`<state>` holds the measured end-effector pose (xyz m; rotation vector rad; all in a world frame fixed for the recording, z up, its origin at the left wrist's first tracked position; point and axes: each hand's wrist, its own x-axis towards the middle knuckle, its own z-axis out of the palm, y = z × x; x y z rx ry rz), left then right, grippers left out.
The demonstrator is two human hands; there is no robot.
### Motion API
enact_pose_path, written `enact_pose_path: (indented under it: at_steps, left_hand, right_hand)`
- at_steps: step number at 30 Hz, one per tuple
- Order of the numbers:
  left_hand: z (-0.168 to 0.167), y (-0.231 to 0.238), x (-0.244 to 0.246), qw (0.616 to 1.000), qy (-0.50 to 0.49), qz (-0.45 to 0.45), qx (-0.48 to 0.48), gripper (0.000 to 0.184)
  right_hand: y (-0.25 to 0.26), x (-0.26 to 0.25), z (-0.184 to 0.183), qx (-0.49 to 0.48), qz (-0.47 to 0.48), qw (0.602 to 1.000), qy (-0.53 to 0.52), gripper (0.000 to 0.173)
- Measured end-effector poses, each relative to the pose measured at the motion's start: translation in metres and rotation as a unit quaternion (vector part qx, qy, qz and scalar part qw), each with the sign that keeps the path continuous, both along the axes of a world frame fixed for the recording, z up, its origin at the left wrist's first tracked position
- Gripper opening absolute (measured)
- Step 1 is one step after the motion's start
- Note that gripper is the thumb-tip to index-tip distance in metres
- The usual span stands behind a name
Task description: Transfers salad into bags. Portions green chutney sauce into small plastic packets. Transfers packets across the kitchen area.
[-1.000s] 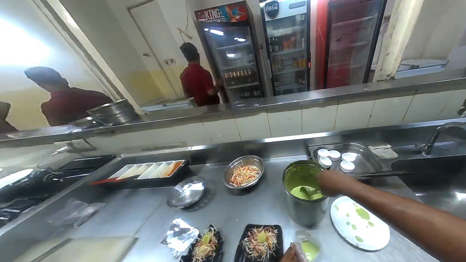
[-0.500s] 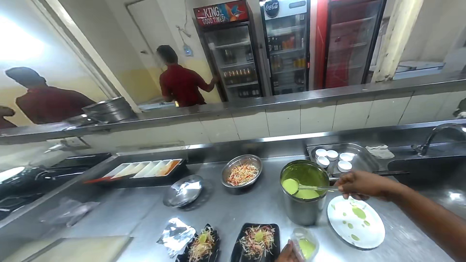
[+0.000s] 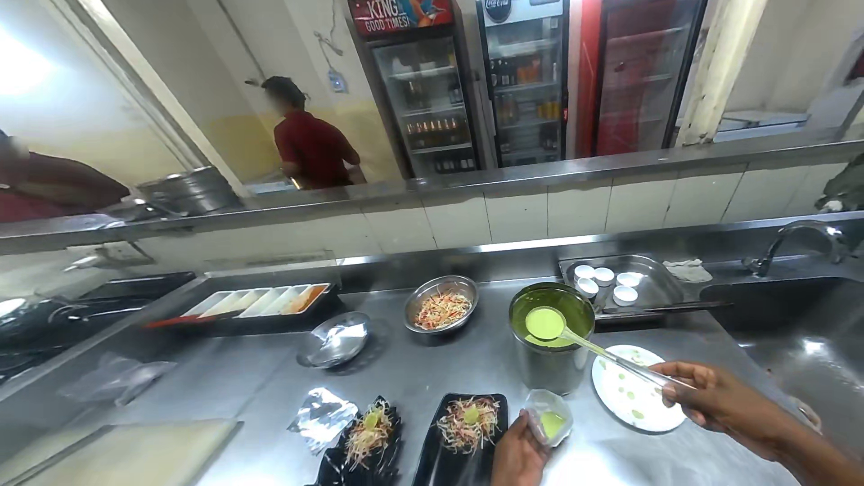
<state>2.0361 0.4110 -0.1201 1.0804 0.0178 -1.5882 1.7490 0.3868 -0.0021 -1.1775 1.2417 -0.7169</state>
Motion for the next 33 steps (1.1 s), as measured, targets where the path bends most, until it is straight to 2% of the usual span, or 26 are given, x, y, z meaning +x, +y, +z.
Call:
enact_pose_path:
  at_steps: [10, 18, 25, 33]
  left_hand:
    - [0.003, -0.004, -0.004, 1.000, -0.002, -0.014, -0.006, 0.029]
    - [0.005, -0.001, -0.006, 1.000, -0.013, -0.026, -0.006, 0.030]
    - [0.006, -0.002, -0.007, 0.999, -0.017, -0.028, -0.008, 0.030]
    - [0.005, -0.002, -0.005, 1.000, -0.015, -0.023, -0.005, 0.030]
  right_hand:
    - [0.069, -0.026, 0.007, -0.041, 0.011, 0.999, -0.005, 0.036]
    - [0.100, -0.027, -0.013, -0.110, 0.063, 0.987, 0.099, 0.037]
    - [0.107, -0.020, -0.026, -0.206, 0.104, 0.944, 0.236, 0.039]
    - [0.115, -0.018, -0.029, -0.384, 0.084, 0.861, 0.322, 0.032]
